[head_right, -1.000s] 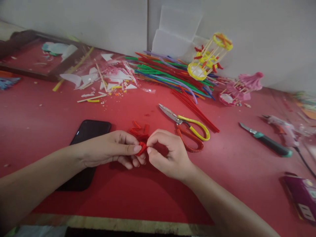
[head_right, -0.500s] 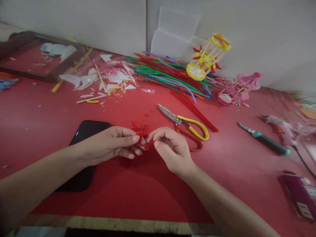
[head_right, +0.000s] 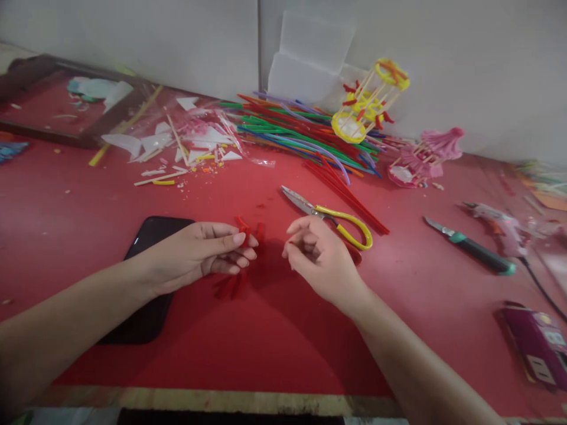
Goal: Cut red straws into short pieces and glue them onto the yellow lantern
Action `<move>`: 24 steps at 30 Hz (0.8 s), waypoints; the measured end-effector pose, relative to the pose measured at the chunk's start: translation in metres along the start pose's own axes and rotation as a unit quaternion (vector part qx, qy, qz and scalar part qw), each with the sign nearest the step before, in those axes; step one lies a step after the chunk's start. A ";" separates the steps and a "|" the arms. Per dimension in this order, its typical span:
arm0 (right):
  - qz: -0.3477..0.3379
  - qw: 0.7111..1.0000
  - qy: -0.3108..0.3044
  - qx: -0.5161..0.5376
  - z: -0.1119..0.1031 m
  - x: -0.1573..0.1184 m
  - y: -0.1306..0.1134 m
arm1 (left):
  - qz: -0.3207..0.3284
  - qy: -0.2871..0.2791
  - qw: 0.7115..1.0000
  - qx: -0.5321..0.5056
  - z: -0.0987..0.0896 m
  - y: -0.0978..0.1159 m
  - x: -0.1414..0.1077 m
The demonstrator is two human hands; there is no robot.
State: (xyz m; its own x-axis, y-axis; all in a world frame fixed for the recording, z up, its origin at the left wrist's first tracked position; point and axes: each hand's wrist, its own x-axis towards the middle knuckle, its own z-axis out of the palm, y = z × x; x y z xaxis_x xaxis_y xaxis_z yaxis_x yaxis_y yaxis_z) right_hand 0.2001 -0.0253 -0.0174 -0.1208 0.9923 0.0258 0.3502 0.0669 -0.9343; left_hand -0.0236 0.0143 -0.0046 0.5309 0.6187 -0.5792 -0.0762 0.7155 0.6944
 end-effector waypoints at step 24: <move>-0.399 0.850 0.004 -0.343 0.018 -0.016 -0.016 | 0.020 -0.151 0.977 0.148 0.003 -0.005 -0.003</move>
State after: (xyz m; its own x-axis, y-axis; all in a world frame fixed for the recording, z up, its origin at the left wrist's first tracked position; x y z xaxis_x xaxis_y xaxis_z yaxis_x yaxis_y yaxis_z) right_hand 0.1799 -0.0437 -0.0097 -0.5692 0.6022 0.5597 0.6195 0.7617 -0.1895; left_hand -0.0229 0.0077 -0.0051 0.7613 0.4872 -0.4278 0.1228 0.5395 0.8330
